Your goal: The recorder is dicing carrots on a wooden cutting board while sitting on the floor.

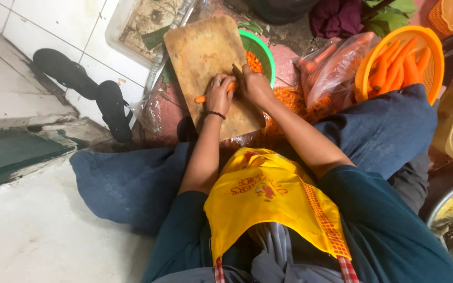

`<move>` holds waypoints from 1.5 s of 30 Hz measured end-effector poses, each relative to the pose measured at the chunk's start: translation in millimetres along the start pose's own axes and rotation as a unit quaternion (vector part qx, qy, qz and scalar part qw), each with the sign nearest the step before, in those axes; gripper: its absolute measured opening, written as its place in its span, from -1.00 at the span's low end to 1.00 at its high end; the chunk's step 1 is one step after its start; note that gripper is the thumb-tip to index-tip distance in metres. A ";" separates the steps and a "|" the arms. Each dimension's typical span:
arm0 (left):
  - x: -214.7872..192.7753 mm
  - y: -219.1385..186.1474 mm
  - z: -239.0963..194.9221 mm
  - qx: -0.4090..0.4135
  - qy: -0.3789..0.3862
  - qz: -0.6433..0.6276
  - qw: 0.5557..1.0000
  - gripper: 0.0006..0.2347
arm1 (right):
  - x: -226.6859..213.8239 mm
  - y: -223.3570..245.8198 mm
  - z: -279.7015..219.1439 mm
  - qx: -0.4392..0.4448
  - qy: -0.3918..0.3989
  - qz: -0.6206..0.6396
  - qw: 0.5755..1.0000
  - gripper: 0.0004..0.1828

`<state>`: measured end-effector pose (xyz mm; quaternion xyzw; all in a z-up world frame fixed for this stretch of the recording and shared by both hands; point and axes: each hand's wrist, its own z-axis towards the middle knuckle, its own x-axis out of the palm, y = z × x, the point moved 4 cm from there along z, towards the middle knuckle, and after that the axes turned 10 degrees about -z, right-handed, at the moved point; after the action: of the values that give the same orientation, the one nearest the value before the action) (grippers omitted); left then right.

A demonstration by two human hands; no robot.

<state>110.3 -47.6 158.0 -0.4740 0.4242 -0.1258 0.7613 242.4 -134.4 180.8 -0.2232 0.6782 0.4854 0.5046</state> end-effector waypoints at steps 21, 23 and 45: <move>-40.4 -4.5 26.1 -0.009 -0.074 -0.134 0.988 -0.57 | -4.9 -72.2 9.2 0.114 -0.016 -0.030 0.993 -0.69; -60.2 -7.4 30.1 -0.033 -0.069 -0.199 0.977 -0.56 | -50.8 -70.1 0.3 0.127 -0.012 -0.049 0.991 -0.73; -27.4 71.9 -17.6 -0.120 -0.069 -0.049 0.989 -0.69 | -6.1 44.1 9.2 -0.011 -0.001 0.017 1.000 -0.77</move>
<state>65.1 -4.8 109.5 -0.5896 0.3587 -0.0787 0.7194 214.1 -108.5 205.2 -0.2168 0.6763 0.5011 0.4945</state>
